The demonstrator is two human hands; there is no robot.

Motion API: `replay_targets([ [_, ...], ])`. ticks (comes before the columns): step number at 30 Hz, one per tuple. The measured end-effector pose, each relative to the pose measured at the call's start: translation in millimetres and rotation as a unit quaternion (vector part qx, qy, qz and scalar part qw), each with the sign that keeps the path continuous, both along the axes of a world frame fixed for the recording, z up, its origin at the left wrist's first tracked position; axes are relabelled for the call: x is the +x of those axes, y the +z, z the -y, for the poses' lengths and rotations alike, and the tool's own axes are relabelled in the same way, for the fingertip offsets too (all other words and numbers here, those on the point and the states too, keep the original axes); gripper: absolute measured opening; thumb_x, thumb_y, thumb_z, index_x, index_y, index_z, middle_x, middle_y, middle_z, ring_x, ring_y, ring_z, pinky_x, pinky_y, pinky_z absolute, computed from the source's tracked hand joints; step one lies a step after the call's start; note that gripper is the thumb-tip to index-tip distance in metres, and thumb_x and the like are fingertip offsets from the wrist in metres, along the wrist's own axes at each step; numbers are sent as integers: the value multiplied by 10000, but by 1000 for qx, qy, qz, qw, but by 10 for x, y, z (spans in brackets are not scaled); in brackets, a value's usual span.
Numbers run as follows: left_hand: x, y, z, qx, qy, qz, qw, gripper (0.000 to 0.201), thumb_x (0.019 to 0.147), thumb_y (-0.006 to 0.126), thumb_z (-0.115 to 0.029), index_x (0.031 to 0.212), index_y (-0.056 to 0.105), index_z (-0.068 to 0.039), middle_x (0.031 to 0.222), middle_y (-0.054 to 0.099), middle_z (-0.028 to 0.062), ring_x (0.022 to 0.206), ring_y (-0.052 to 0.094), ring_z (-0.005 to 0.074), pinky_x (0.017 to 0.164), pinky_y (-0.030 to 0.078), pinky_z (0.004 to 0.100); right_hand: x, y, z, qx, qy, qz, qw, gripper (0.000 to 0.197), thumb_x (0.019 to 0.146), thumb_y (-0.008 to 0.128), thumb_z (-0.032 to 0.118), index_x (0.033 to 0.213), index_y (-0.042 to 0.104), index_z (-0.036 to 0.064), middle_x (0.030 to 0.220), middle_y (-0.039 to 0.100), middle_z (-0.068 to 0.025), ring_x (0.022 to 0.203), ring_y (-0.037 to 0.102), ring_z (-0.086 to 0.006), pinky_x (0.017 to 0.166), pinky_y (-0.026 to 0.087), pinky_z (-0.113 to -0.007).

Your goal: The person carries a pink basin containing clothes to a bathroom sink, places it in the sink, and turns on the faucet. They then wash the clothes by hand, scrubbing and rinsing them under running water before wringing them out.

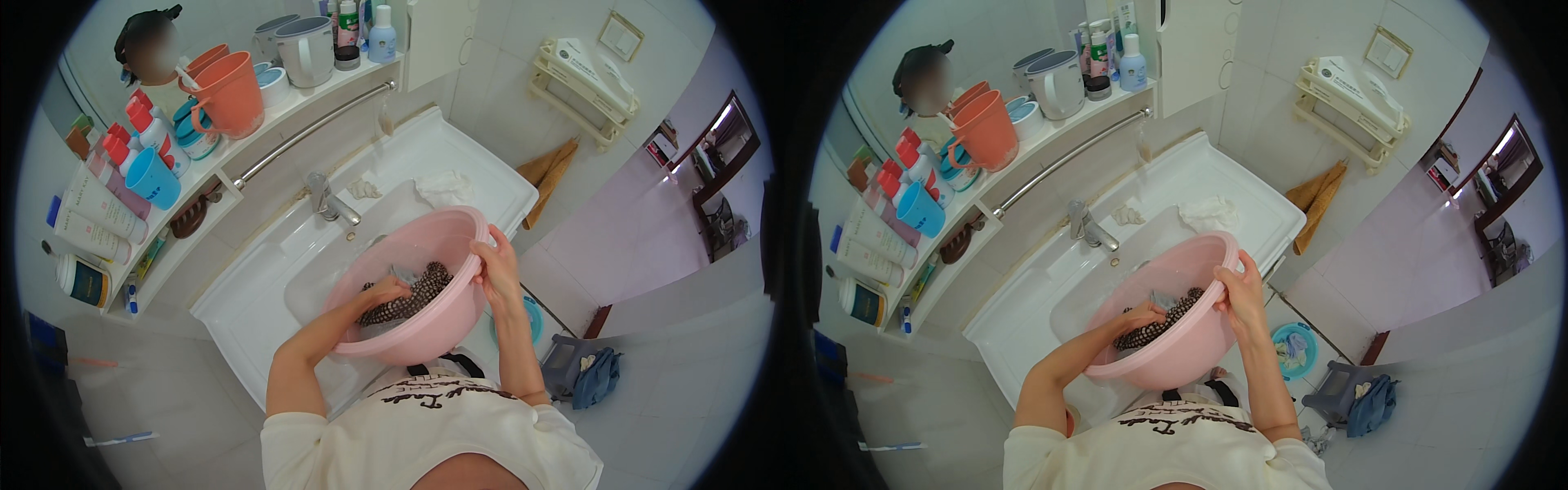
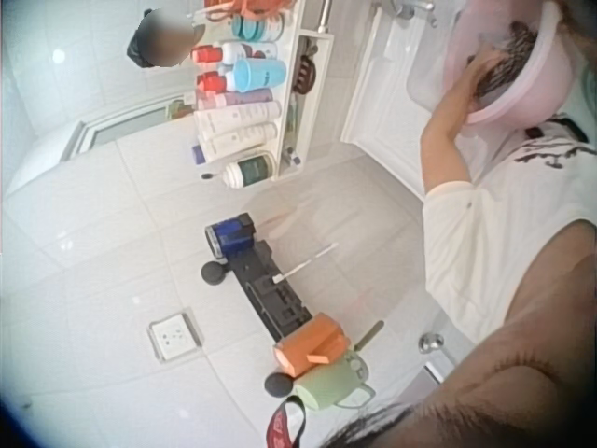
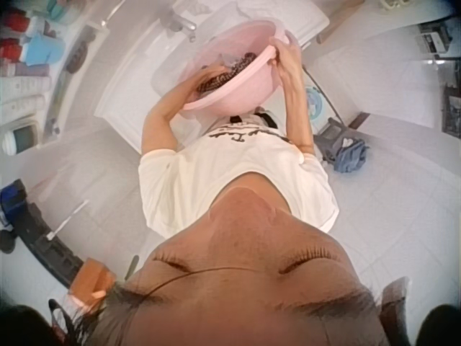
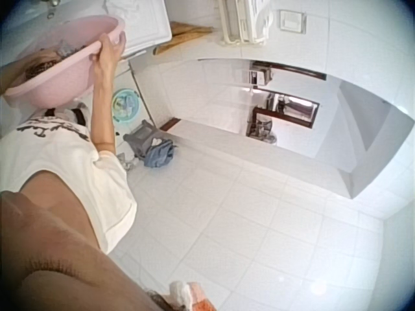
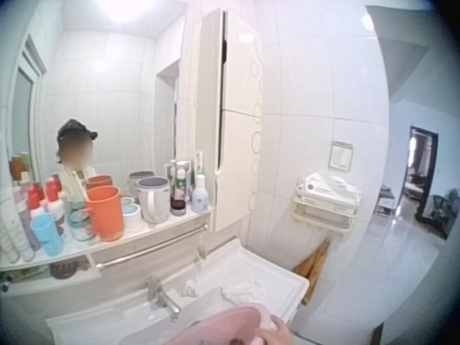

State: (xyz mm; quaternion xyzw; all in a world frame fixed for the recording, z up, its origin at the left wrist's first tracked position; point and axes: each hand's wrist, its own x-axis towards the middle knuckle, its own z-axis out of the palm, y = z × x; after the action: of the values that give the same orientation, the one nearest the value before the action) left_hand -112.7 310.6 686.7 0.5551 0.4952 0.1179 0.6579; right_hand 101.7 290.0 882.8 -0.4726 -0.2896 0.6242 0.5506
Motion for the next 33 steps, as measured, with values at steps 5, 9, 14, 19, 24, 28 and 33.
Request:
replay_targets([
  [5,-64,63,87,-9,24,21,999,202,683,578,-174,808,675,-49,763,621,17,756,542,102,741,402,238,-134,-27,-136,-9,-1,-18,1000,683,723,572,22,1282,190,-75,609,488,-60,377,413,-106,304,298,-228],
  [9,54,36,-35,-17,23,70,997,239,705,564,-187,851,665,-27,805,621,48,759,548,112,736,412,255,-111,-71,-335,-19,-21,-25,999,701,715,568,14,1283,171,-88,578,477,-61,369,412,-114,306,303,-239],
  [14,-159,120,67,-24,62,13,998,253,718,561,-192,862,658,-9,810,621,56,749,551,116,715,422,263,-399,-25,-541,-24,1,-45,999,659,709,551,2,1266,212,-96,530,462,-52,340,402,-119,293,301,-250],
  [19,-147,7,10,-18,75,28,997,274,739,552,-196,880,646,19,814,620,67,732,554,120,680,434,273,-457,99,-660,-19,14,-23,999,606,708,550,9,1239,281,-102,534,464,-42,337,398,-102,286,301,-241],
  [24,-105,12,18,-8,88,51,995,270,743,549,-193,876,642,23,805,618,63,722,553,119,672,433,270,-545,161,-823,6,24,-9,1000,604,708,558,16,1241,294,-88,536,466,-37,337,397,-96,286,308,-237],
  [28,-71,119,25,-8,102,70,992,259,740,551,-188,866,643,19,796,618,57,718,550,118,675,429,264,-567,164,-887,24,38,-2,999,590,712,563,24,1237,312,-72,543,476,-39,338,403,-98,284,313,-234],
  [33,-40,361,64,-19,115,104,988,246,735,553,-183,853,644,14,785,617,49,712,547,117,679,424,257,-538,170,-904,27,55,-10,998,518,729,556,35,1199,361,-60,555,491,-41,339,408,-99,286,315,-228],
])
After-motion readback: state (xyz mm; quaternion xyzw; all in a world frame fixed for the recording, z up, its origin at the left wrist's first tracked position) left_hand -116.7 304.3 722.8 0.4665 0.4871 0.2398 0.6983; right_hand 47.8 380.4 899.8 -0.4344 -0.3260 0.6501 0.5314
